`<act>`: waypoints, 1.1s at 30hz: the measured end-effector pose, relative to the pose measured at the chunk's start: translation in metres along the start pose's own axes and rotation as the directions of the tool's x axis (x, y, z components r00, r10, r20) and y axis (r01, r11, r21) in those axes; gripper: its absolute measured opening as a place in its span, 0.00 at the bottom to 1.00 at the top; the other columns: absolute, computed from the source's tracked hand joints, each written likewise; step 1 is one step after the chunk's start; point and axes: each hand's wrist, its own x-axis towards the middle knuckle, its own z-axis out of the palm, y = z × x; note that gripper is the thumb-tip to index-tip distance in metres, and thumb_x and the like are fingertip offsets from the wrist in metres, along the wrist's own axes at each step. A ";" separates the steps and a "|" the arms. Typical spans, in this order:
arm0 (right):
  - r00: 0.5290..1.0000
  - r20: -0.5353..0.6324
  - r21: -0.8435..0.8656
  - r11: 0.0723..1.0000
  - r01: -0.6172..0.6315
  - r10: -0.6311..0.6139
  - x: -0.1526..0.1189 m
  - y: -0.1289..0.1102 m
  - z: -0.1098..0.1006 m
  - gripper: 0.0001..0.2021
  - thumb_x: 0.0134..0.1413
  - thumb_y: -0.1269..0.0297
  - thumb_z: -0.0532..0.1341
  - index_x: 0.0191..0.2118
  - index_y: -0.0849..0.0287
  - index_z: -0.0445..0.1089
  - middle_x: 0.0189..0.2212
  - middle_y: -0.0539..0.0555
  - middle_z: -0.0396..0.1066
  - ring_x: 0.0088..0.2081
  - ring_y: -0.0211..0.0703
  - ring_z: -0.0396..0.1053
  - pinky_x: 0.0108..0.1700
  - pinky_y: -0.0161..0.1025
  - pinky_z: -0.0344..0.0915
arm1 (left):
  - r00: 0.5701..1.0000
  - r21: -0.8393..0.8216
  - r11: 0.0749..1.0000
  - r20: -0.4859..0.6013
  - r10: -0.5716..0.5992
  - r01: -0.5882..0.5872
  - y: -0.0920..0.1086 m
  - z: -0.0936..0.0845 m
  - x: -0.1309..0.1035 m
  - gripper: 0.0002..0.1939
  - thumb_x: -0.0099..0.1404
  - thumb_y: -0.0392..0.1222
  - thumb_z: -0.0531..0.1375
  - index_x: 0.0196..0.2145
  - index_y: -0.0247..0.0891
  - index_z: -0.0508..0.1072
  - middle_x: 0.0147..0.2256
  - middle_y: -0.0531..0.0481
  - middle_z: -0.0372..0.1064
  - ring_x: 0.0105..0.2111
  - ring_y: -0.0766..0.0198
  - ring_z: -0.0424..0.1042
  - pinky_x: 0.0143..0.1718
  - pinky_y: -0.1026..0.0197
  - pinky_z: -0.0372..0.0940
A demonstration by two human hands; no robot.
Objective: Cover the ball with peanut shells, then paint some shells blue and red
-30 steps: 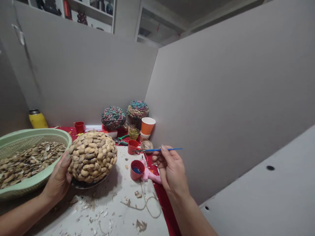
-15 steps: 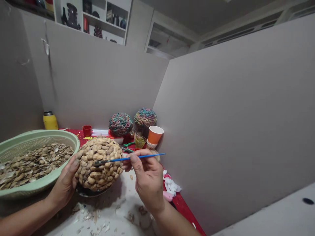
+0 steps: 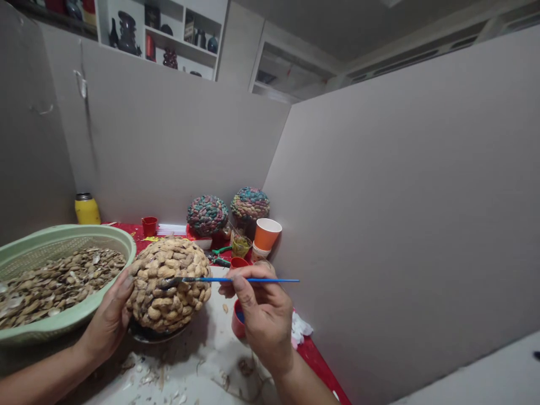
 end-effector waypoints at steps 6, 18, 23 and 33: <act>0.997 0.052 -0.010 0.998 0.065 -0.064 -0.010 -0.006 -0.003 0.03 0.63 0.67 0.64 0.39 0.53 0.76 0.34 0.51 0.77 0.28 0.39 0.76 0.31 0.36 0.76 | 1.000 -0.009 1.000 -0.015 -0.006 0.006 -0.001 0.000 0.000 0.35 0.60 0.57 0.65 0.62 0.45 0.66 0.58 0.45 0.72 0.59 0.46 0.68 0.60 0.48 0.65; 0.941 0.275 -0.062 0.974 0.220 -0.195 -0.008 0.000 -0.008 0.14 0.62 0.77 0.60 0.47 0.50 0.74 0.41 0.51 0.77 0.44 0.42 0.76 0.48 0.42 0.76 | 1.000 -0.023 1.000 -0.004 -0.006 0.006 0.000 0.001 -0.001 0.35 0.60 0.58 0.66 0.62 0.45 0.67 0.56 0.47 0.74 0.58 0.46 0.70 0.60 0.48 0.64; 0.946 0.259 -0.064 0.973 0.220 -0.197 -0.006 -0.004 -0.013 0.15 0.62 0.78 0.59 0.46 0.51 0.74 0.41 0.51 0.77 0.44 0.41 0.75 0.46 0.38 0.76 | 1.000 -0.012 1.000 0.014 0.003 -0.003 -0.002 0.000 0.000 0.34 0.61 0.57 0.65 0.62 0.45 0.66 0.59 0.48 0.71 0.60 0.48 0.67 0.62 0.51 0.62; 0.882 0.384 -0.100 0.937 0.335 -0.274 -0.014 -0.010 -0.002 0.19 0.59 0.81 0.61 0.51 0.52 0.72 0.44 0.54 0.78 0.46 0.44 0.76 0.46 0.41 0.76 | 1.000 -0.002 1.000 0.024 0.000 0.000 -0.005 -0.005 0.000 0.36 0.61 0.57 0.65 0.64 0.46 0.64 0.59 0.45 0.71 0.59 0.47 0.69 0.60 0.49 0.64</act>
